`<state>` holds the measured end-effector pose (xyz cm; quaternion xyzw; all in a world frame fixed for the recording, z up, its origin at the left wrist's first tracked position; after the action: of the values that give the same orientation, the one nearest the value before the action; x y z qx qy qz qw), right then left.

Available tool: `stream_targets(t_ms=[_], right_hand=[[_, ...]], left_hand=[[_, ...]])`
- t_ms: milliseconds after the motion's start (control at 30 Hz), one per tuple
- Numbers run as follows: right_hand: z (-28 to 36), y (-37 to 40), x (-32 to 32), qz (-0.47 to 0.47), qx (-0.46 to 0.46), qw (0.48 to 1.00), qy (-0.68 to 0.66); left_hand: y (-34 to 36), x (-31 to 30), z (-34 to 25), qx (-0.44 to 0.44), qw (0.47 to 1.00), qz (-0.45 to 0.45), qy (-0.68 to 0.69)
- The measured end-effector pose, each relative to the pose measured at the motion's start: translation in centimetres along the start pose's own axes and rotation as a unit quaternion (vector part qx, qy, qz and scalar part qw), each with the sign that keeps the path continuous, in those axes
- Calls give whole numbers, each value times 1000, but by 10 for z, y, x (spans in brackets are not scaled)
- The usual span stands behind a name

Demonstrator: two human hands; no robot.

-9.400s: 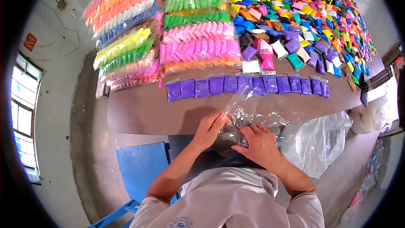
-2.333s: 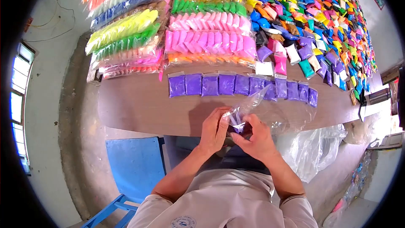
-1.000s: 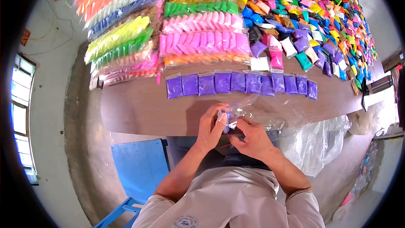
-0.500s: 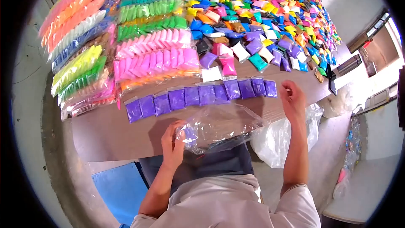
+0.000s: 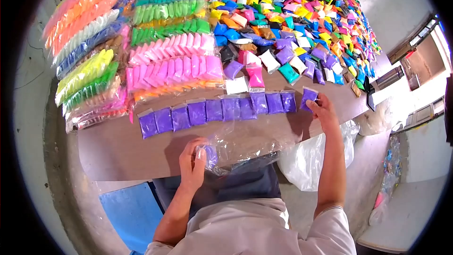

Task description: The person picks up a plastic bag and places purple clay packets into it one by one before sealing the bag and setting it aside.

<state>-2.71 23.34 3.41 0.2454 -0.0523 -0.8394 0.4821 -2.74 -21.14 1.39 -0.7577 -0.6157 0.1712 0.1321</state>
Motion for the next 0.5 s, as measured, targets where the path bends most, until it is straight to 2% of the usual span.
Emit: stream_targets(t_ms=[233, 333, 400, 433, 500], right_hand=[[3, -10, 33, 111, 12, 993, 39], [0, -19, 43, 90, -6, 990, 107], [7, -19, 45, 30, -83, 976, 199], [2, -22, 50, 31, -82, 976, 198], [1, -21, 46, -28, -115, 987, 105]], left_hand=[[-1, 0, -2, -1, 1000, -3, -4], [2, 0, 1, -12, 1000, -11, -1], [2, 1, 2, -19, 1000, -16, 4], [2, 1, 3, -26, 999, -20, 12], [3, 1, 6, -22, 999, -20, 14]])
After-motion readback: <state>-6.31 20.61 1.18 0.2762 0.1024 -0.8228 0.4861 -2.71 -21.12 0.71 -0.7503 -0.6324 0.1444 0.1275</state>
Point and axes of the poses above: each hand's wrist, its own y-axis away from the middle knuckle, its own x-axis out of the palm, z = x × y, the point moved 8 cm from there along -y, towards the middle knuckle, and after that the axes turned 13 degrees about x, right-handed, at the moved point
